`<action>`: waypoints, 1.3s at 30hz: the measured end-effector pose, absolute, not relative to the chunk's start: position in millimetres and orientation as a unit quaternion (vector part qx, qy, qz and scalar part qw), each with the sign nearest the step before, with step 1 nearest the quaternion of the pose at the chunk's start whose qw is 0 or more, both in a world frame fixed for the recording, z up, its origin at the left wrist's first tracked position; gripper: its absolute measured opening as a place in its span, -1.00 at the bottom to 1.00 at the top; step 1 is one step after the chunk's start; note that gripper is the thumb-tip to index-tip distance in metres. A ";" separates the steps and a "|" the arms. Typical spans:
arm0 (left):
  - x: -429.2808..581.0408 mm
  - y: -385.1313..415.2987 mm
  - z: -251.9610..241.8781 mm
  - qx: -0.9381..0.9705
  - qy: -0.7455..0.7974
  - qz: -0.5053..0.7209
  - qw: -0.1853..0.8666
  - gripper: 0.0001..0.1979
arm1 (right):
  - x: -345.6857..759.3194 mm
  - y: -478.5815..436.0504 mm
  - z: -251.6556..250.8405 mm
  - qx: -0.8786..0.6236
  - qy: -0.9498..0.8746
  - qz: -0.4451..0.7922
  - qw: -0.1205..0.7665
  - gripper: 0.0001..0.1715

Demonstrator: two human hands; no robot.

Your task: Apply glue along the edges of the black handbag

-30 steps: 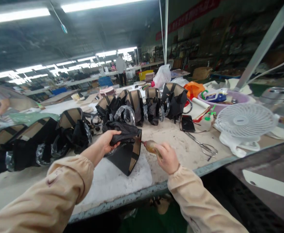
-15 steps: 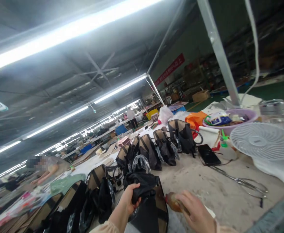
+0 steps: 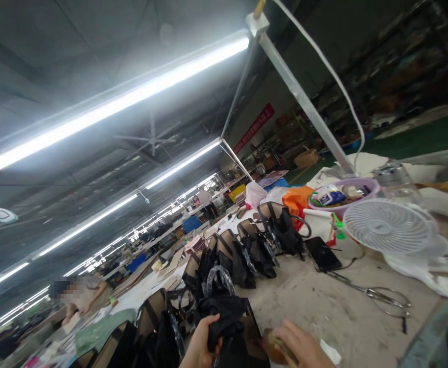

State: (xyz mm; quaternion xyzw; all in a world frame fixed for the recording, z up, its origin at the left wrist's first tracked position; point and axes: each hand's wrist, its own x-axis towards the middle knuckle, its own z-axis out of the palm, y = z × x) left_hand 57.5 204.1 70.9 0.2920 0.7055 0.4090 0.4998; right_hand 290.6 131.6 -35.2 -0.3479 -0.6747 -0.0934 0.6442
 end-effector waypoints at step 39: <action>62.5 196.4 94.5 0.275 0.693 0.366 0.557 -0.89 | 317.2 134.3 -30.2 -0.388 -0.753 -0.040 0.530 -0.74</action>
